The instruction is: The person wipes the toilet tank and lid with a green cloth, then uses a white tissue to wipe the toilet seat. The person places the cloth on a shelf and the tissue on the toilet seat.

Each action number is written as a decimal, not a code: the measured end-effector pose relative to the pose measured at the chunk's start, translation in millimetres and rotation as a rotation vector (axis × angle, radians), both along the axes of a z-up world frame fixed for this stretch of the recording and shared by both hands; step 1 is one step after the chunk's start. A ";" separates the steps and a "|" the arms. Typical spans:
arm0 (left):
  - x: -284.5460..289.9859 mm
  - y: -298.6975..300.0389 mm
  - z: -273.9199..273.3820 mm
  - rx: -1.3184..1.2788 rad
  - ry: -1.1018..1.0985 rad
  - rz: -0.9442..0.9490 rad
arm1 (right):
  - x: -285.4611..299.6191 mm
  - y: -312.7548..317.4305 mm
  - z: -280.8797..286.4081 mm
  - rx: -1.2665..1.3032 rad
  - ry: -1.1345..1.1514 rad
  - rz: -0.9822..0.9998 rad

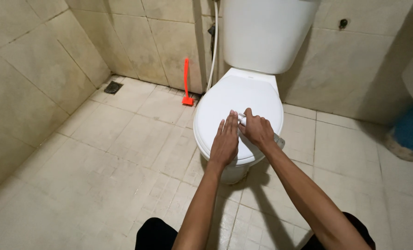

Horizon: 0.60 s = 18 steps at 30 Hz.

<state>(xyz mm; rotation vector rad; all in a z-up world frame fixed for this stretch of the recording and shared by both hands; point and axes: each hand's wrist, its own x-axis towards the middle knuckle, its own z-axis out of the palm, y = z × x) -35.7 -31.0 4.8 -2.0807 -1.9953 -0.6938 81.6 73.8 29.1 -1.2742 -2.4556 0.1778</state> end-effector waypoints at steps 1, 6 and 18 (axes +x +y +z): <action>1.5 0.9 -0.7 0.004 0.001 -0.001 | 1.9 -0.5 0.7 0.004 0.001 -0.001; 6.6 2.5 -1.3 0.014 0.004 -0.023 | 6.9 -5.1 7.3 -0.069 0.048 0.003; 10.2 7.0 -5.8 -0.002 0.002 -0.035 | 11.1 13.2 -17.1 -0.081 -0.019 -0.059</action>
